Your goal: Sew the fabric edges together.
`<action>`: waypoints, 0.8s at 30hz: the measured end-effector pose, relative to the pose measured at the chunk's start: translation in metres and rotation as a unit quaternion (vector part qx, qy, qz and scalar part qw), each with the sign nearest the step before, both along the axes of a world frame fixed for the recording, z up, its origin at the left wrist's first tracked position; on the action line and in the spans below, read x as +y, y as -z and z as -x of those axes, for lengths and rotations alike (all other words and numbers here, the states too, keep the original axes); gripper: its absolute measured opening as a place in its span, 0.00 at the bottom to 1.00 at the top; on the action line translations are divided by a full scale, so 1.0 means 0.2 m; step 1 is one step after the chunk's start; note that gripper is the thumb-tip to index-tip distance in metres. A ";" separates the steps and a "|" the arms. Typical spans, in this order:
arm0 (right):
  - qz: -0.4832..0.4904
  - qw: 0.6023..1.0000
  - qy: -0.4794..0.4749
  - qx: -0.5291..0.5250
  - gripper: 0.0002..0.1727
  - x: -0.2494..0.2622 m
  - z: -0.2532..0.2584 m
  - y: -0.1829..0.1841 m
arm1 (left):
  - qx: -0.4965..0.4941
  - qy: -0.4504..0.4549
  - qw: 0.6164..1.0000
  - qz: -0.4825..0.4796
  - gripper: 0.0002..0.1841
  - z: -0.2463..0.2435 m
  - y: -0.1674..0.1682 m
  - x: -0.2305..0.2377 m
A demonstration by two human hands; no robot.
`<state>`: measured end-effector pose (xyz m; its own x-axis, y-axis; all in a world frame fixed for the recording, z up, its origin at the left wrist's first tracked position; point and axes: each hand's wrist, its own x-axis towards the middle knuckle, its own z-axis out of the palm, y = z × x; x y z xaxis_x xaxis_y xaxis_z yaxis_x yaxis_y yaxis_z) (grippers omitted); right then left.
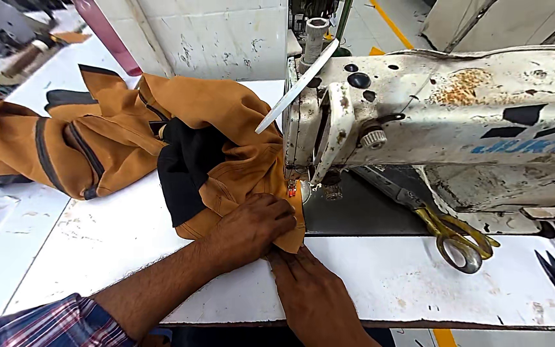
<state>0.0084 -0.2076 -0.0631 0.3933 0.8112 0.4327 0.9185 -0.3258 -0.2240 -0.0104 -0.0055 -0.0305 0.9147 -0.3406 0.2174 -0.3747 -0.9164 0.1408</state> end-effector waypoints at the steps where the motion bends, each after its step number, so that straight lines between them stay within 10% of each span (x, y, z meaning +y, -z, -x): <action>1: 0.001 1.000 0.002 0.001 0.18 0.01 -0.01 0.00 | 0.002 0.000 1.000 -0.002 0.15 -0.01 0.00 0.01; 24: 0.061 0.996 0.054 0.040 0.14 0.13 -0.01 -0.13 | 0.114 0.040 0.992 -0.023 0.20 -0.10 -0.18 0.10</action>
